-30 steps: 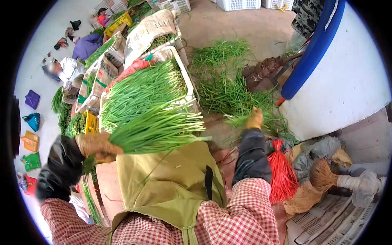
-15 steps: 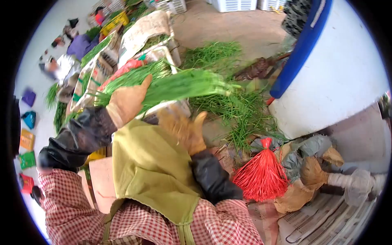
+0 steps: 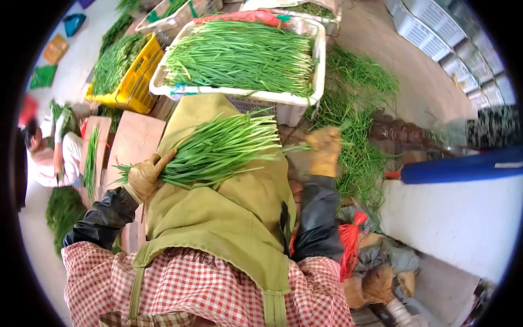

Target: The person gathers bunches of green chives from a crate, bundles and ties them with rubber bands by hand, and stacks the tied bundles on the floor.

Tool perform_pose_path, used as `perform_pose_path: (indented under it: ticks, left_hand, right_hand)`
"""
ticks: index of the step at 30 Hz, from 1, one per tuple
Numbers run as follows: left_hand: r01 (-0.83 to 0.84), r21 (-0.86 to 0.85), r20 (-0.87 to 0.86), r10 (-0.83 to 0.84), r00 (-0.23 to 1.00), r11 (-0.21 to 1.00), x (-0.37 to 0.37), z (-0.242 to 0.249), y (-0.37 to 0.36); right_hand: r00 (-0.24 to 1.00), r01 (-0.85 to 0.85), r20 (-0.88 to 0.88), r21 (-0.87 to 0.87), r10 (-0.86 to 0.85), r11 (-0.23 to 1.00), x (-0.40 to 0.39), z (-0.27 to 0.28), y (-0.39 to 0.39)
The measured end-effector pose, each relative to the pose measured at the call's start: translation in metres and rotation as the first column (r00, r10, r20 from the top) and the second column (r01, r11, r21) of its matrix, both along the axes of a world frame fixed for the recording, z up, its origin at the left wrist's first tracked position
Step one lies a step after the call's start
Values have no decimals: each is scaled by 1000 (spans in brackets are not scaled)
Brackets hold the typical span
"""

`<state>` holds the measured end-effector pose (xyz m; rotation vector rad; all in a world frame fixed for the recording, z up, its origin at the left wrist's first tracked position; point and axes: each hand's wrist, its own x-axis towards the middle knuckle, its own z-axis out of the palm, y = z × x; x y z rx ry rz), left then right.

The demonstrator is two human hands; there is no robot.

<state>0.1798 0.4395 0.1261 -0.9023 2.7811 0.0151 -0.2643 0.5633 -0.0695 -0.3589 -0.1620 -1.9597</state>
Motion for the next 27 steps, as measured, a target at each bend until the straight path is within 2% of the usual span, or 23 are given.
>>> perform_pose_path:
  ticks: [1, 2, 3, 4, 5, 6, 7, 9, 11, 13, 14, 16, 17, 18, 19, 20, 21, 22, 24, 26, 27]
  left_hand:
    - [-20, 18, -40, 21, 999, 1000, 7, -3, 0]
    - [-14, 20, -79, 15, 997, 1000, 11, -3, 2]
    - [-34, 28, -96, 37, 995, 999, 13, -4, 5]
    - [-42, 18, -112, 44, 993, 999, 14, -6, 8]
    - [-45, 5, -126, 45, 991, 999, 13, -7, 11]
    - [-35, 7, -168, 35, 985, 999, 11, -6, 14]
    - [-41, 12, -181, 42, 983, 999, 11, -10, 14]
    - [1, 11, -249, 2, 968, 1000, 7, -15, 17]
    - [24, -52, -206, -34, 978, 998, -7, -16, 17]
    - [102, -220, -358, -177, 917, 970, -23, -13, 12]
    - [116, -262, -409, -219, 886, 958, -30, -9, 10]
    - [160, -252, -372, -248, 894, 954, -35, -4, 8]
    - [194, -236, -336, -267, 903, 952, -36, -2, 5]
    - [173, -111, -238, -195, 952, 979, -33, -4, 4]
    - [176, -114, -240, -199, 950, 978, -33, -5, 0]
    - [182, -105, -223, -202, 954, 978, -31, -7, -4]
    - [190, -88, -199, -204, 958, 978, -27, -10, -8]
    - [205, -101, -187, -221, 957, 974, -23, -15, -11]
    - [228, -63, -151, -235, 960, 972, -19, -19, -18]
    - [235, -6, -103, -234, 967, 972, -22, -15, -24]
    - [252, -2, -96, -252, 963, 968, -23, -15, -28]
  right_hand:
    - [972, 232, -61, 345, -225, 909, -20, -7, 16]
    - [954, 301, -179, 549, -242, 780, -46, -5, 33]
    - [844, 536, -485, 745, -230, 397, -67, -5, 45]
    - [553, 788, -832, 508, -37, 348, -103, -63, 64]
    - [537, 793, -843, 494, -26, 356, -102, -48, 72]
    - [650, 679, -722, 692, 237, 244, -97, -24, 78]
    - [724, 549, -515, 833, 459, 68, -84, 6, 78]
    - [735, 331, -457, 887, 501, 323, -26, 55, 55]
    - [739, 182, -364, 918, 567, 353, 17, 67, 24]
    - [879, 202, -329, 913, 346, 355, 58, 124, 1]
    - [895, 267, -408, 816, 183, 512, 63, 149, 3]
    - [864, 265, -439, 814, 247, 517, 16, 102, 26]
    - [545, 509, -731, 678, 412, 529, -10, 57, 47]
    - [127, 709, -850, 438, 511, 553, -34, 13, 69]
    - [-686, 582, -586, -87, 431, 809, -55, -30, 98]
    - [-470, 833, -389, 101, 792, 544, -45, -26, 119]
    - [-145, 966, -109, 198, 983, 165, -35, -24, 133]
    - [-137, 964, -100, 216, 985, 156, -35, -27, 143]
    - [64, 971, -471, 234, 880, 55, -40, -25, 154]
    - [104, 956, -591, 280, 800, 83, -28, 30, 127]
    - [92, 963, -729, 239, 678, 127, -14, 58, 111]
